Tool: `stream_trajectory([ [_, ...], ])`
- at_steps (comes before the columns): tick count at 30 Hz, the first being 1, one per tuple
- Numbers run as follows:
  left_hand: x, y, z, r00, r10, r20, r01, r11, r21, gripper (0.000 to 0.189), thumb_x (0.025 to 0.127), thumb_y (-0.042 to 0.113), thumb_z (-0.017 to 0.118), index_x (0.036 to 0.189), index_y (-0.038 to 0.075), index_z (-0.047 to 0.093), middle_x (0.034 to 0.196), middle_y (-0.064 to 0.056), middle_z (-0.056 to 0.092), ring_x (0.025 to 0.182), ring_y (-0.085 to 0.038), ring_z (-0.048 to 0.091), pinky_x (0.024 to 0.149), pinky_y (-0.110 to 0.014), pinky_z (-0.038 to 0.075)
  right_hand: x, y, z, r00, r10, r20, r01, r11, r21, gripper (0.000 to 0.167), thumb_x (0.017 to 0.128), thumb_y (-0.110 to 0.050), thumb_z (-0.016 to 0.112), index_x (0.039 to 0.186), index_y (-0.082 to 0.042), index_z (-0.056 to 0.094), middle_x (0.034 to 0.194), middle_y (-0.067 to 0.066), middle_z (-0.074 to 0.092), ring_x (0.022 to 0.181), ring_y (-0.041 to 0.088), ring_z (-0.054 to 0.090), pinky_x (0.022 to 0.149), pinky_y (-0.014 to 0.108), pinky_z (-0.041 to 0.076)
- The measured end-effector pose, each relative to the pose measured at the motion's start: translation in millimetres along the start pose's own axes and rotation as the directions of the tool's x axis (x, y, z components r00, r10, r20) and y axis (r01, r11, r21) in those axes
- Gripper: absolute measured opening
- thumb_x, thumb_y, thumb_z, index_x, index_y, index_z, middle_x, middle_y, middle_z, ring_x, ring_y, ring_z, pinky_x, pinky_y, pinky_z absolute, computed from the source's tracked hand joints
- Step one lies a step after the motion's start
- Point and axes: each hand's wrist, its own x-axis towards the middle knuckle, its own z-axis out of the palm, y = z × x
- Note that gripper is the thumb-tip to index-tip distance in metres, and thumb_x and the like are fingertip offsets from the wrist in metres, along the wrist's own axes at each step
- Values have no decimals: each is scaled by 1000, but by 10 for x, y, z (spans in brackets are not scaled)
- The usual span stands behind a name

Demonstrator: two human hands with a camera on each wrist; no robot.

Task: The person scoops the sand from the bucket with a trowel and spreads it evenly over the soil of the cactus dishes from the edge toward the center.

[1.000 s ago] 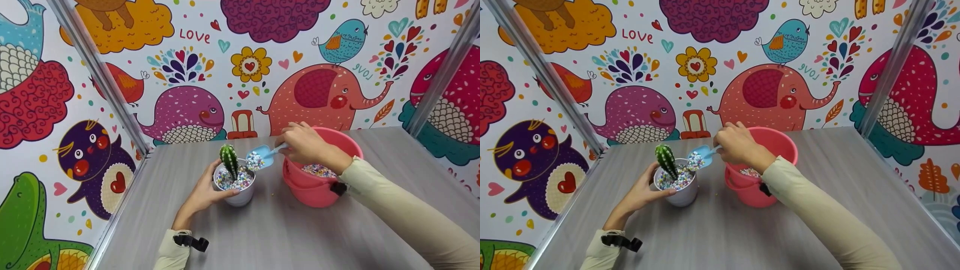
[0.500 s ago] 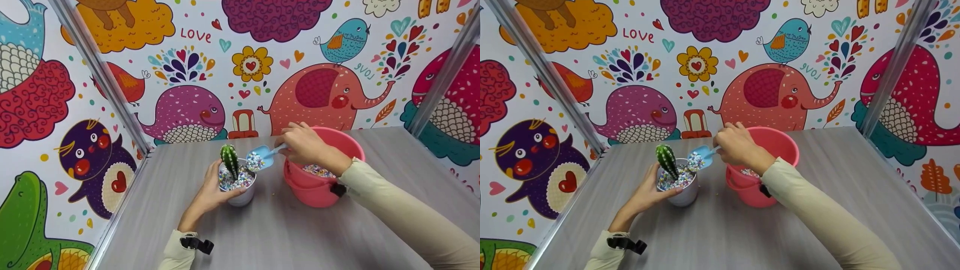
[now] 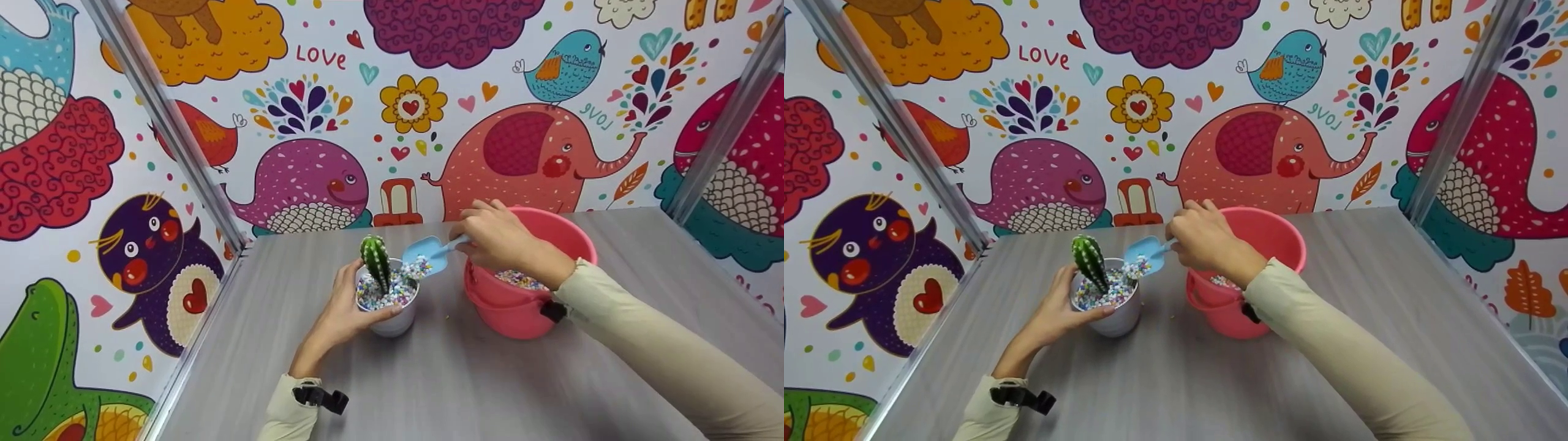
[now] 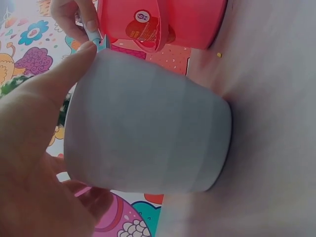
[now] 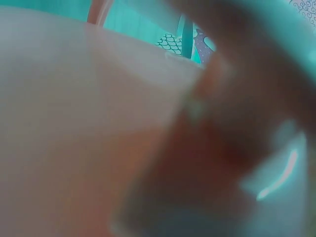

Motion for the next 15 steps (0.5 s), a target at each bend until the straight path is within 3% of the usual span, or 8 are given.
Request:
stream_trajectory([
  [11,-2,-71,-93,1000,-12,23,14,998,-66,127,73,55,98,172,20,26,177,-14,31,164,-39,31,131,-67,27,-4,-4,7,1000,-3,-5,3,1000,-10,20,89,-15,88,108,-16,87,105,5,80,102,27,59,82,40,41],
  [15,3,-76,-85,1000,-1,26,2,999,-50,126,75,55,97,172,19,25,177,-15,30,163,-40,31,131,-68,27,-9,-12,10,1000,-9,-12,9,1000,-10,21,88,-16,89,108,-16,87,104,5,80,100,27,58,81,40,40],
])
